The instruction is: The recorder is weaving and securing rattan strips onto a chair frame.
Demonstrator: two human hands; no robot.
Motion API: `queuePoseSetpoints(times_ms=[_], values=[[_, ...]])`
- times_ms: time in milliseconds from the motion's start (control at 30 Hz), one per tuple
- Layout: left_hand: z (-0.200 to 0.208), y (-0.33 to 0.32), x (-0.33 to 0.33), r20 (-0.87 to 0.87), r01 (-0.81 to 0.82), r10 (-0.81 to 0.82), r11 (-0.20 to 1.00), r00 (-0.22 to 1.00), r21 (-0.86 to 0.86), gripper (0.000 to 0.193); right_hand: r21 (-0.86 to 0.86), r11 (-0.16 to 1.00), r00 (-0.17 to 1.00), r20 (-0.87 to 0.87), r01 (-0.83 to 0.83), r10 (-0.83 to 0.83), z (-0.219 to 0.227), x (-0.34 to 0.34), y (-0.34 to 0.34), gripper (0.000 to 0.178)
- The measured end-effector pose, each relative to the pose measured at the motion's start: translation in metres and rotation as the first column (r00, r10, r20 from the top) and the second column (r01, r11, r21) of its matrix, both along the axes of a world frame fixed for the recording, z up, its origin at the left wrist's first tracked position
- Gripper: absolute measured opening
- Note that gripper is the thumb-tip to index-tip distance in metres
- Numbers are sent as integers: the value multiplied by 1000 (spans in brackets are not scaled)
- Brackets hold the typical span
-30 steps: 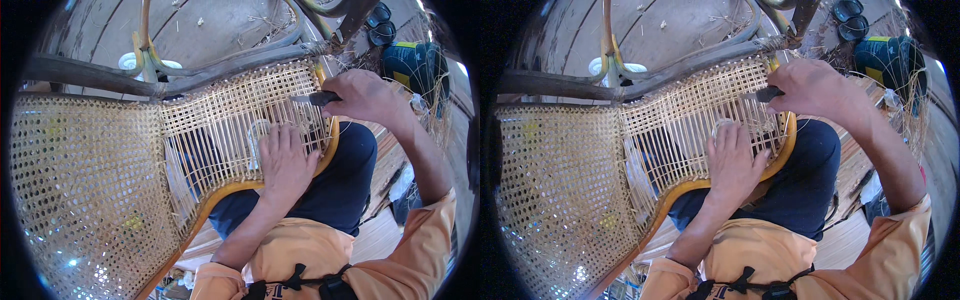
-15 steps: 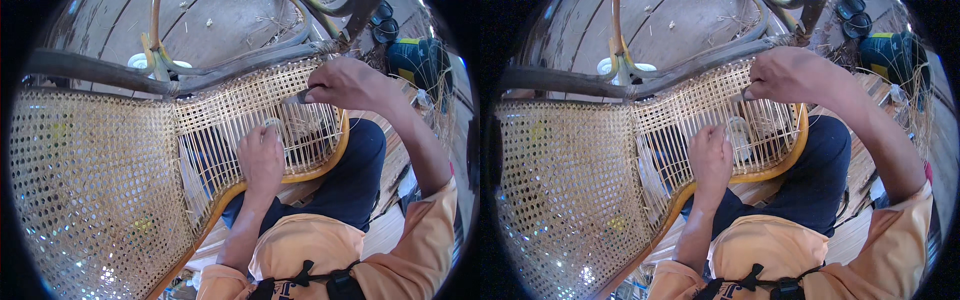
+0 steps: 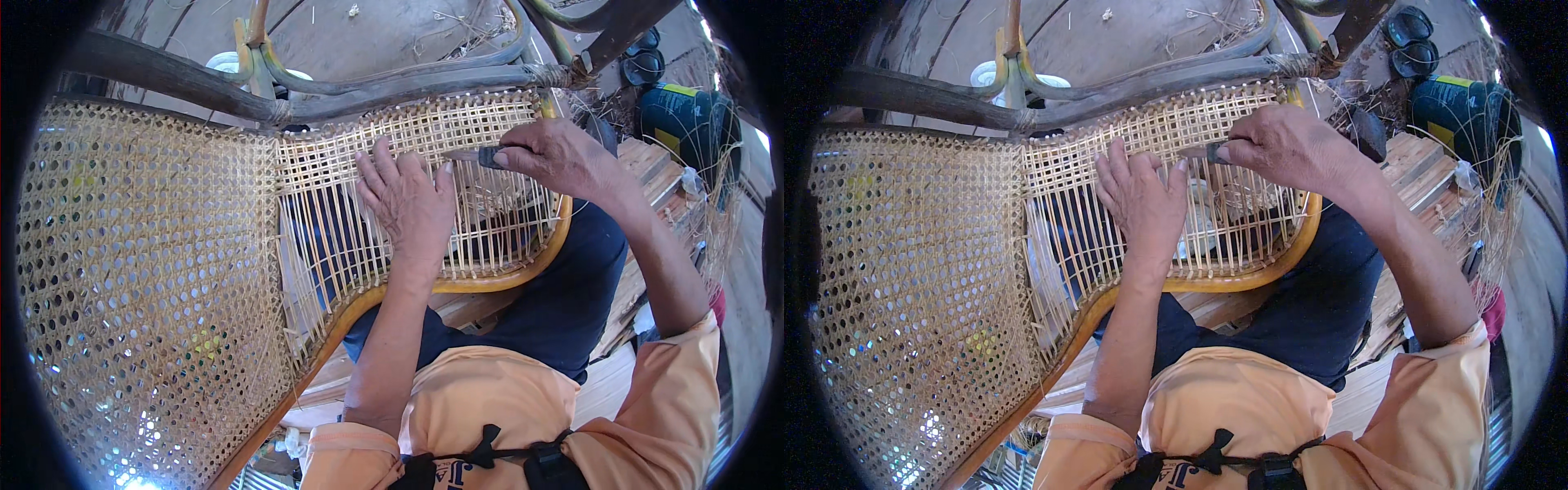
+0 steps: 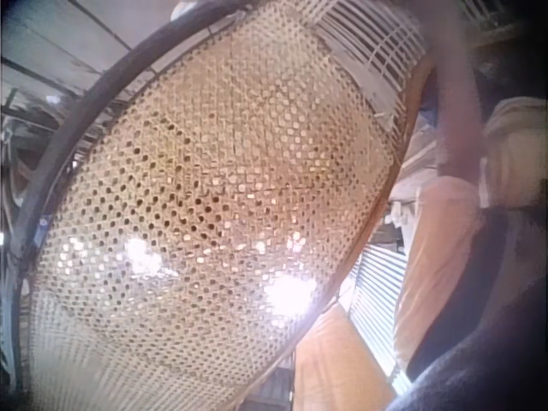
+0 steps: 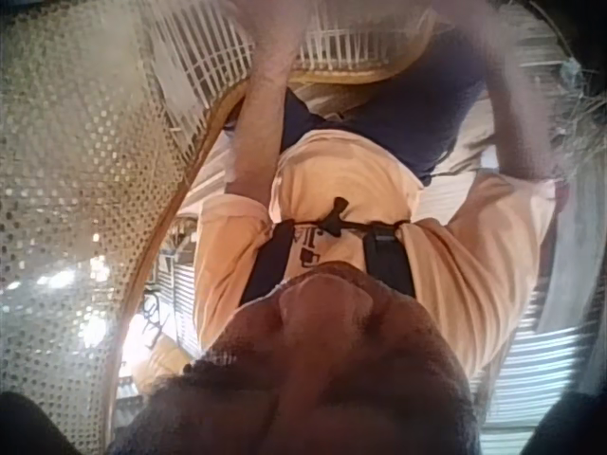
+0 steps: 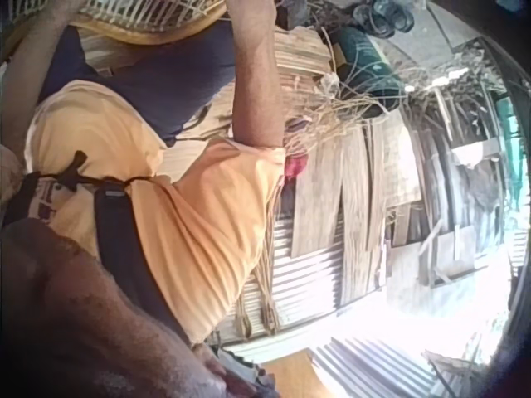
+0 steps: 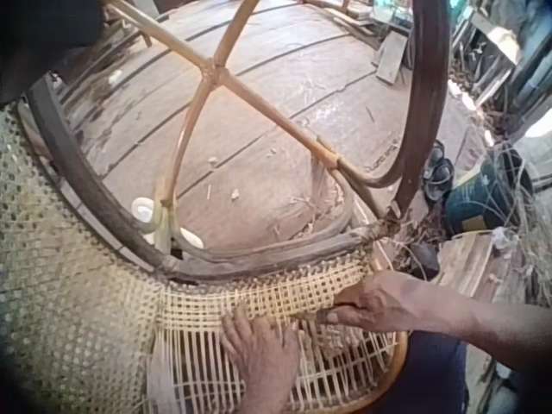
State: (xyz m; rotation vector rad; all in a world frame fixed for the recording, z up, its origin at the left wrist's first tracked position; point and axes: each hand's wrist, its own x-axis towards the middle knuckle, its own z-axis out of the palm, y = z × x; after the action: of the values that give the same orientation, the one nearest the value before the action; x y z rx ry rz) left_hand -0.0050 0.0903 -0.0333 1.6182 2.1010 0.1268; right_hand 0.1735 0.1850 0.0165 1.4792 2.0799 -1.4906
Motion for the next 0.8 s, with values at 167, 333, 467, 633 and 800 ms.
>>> queuePoseSetpoints(times_ms=[167, 333, 467, 633, 800], values=[[-4, -1, 4, 6, -20, 20, 1000, 1000, 7, 31, -73, 994, 995, -60, 77, -81, 6, -6, -20, 24], [-5, -4, 3, -1, -23, 23, 1000, 1000, 11, 29, -131, 984, 991, -30, 122, -127, 17, -22, -29, 13], [-3, -2, 2, -11, -14, 15, 1000, 1000, 23, 29, -62, 987, 982, -115, 147, -153, 15, -21, -36, 16], [14, -8, -1, 48, 46, -49, 997, 998, 62, 31, -30, 971, 969, -61, 238, -239, 20, -1, -36, 30], [24, -20, 11, 84, 154, -152, 988, 985, -14, 33, 60, 918, 919, -53, 393, -390, 29, 39, -47, 36]])
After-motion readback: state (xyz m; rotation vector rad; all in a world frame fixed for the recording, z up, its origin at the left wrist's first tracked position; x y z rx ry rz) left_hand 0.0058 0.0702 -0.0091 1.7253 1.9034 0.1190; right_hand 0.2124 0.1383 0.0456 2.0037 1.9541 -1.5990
